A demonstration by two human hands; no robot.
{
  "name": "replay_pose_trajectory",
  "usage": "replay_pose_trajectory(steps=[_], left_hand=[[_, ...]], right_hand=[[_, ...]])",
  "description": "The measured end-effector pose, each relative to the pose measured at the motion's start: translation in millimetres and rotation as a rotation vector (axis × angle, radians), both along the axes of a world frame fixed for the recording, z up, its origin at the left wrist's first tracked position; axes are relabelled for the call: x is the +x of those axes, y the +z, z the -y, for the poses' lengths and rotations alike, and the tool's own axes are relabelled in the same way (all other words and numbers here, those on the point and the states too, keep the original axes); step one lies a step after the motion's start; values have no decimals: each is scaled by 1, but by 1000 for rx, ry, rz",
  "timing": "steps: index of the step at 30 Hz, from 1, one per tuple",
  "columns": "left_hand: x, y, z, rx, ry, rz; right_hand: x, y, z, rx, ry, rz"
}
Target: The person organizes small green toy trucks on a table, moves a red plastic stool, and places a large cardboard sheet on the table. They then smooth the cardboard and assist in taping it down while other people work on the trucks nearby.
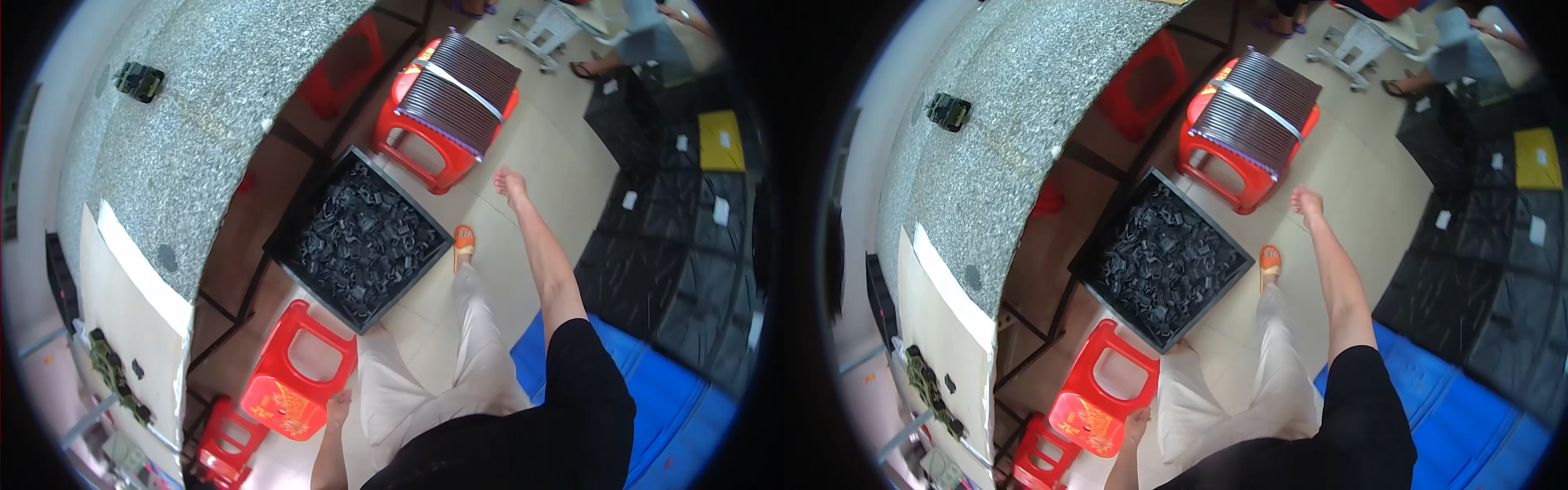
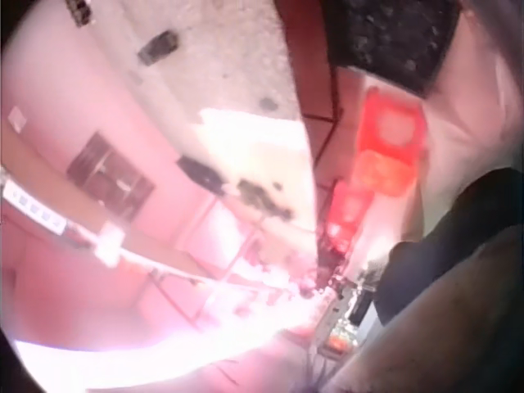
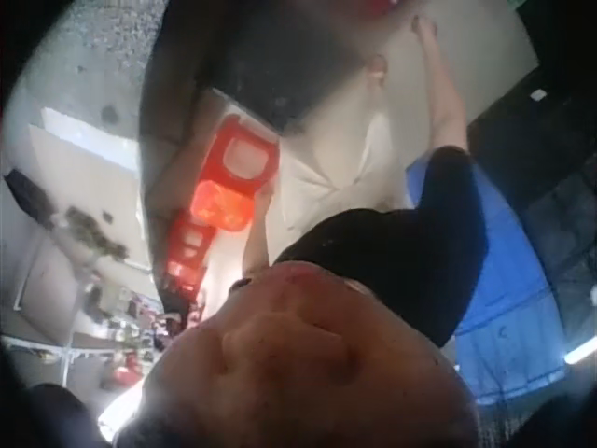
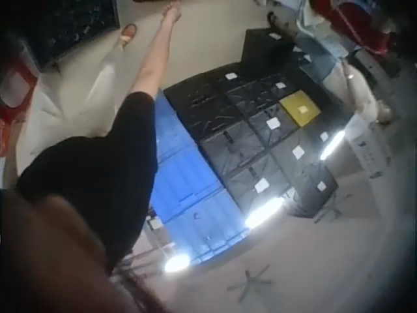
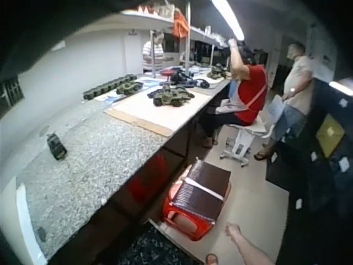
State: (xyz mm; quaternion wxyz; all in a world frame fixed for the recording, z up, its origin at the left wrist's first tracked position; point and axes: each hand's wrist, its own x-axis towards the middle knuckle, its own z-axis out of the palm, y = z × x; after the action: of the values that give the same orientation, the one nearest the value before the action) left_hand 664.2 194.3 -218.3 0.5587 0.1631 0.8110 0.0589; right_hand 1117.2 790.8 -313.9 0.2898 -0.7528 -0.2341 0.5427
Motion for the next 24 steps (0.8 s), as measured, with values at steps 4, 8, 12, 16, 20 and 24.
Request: replay_pose_trajectory(steps=[4,8,12,16,20,24], left_hand=[[79,31,-6,-50,279,62],[162,42,-39,-48,380,121],[207,24,-93,-37,256,81],[243,39,-157,35,346,128],[246,35,-174,132,-113,-63],[230,55,-247,391,-44,-123]], right_hand=[[42,-99,-89,-179,-261,-174],[-25,-95,-116,49,-376,-722],[-14,-95,-131,204,-442,-800],[20,-97,-147,272,-205,-635],[90,-75,-131,136,-138,-601],[141,4,-112,102,-33,-471]])
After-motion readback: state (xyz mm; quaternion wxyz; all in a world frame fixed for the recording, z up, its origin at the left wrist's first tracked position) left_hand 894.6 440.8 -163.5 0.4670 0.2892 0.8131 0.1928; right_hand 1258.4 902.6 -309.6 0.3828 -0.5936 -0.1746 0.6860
